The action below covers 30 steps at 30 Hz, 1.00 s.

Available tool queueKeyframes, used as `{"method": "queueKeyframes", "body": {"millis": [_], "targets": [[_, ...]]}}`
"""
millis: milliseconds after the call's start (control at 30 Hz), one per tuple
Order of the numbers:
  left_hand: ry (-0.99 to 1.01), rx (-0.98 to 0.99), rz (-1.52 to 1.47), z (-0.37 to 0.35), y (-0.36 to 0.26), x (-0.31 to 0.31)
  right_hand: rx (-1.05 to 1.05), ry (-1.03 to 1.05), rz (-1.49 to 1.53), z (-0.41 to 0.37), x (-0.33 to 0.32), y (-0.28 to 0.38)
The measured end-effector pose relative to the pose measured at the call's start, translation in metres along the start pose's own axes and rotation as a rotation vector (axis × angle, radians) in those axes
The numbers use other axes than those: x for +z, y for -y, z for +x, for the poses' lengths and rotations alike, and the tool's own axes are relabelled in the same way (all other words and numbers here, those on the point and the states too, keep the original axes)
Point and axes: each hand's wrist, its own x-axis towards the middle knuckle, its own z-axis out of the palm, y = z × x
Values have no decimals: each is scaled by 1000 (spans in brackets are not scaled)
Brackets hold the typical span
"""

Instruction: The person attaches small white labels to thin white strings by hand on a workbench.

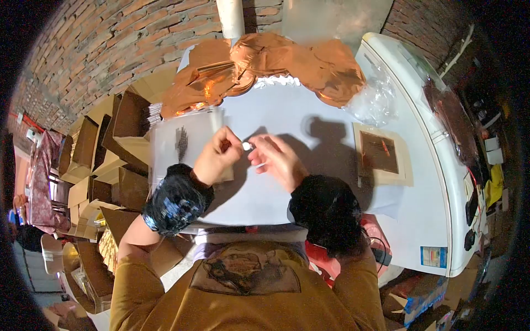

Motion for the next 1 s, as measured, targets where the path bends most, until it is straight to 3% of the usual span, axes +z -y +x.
{"method": "queueKeyframes", "body": {"millis": [67, 167, 300, 400, 533, 567, 633, 700, 733, 833, 900, 967, 1000], "targets": [[-55, -325, -480, 2, 0, -5, -483, -195, -714, 2, 2, -4], [-22, -652, -1024, 5, -7, -16, -1124, -68, -1514, 3, -1, 15], [164, -727, -1208, 3, -8, -16, -1353, 40, -1639, 11, -3, 17], [129, -760, -1133, 4, -17, -14, -1322, 148, -1616, 14, -4, 17], [158, -679, -784, 8, -15, -16, -1142, 138, -1427, 18, -7, 11], [137, -456, -696, 6, -8, -10, -868, 88, -1266, 16, -5, 9], [137, -63, -144, 5, -8, -7, -341, -7, -918, 13, 0, 7], [174, 377, 354, 12, -9, -12, -48, 83, -490, 21, -13, 4], [237, 489, 443, 15, -8, -14, 97, 127, -273, 26, -22, 2], [403, 771, 655, 24, -2, -19, 286, 140, -75, 28, -32, -3], [376, 863, 691, 32, 6, -21, 376, 73, -12, 34, -33, -2], [407, 885, 709, 46, 22, -26, 261, 100, 47, 54, -46, -6], [298, 800, 672, 57, 31, -26, 204, 115, 74, 64, -53, -6]]}}
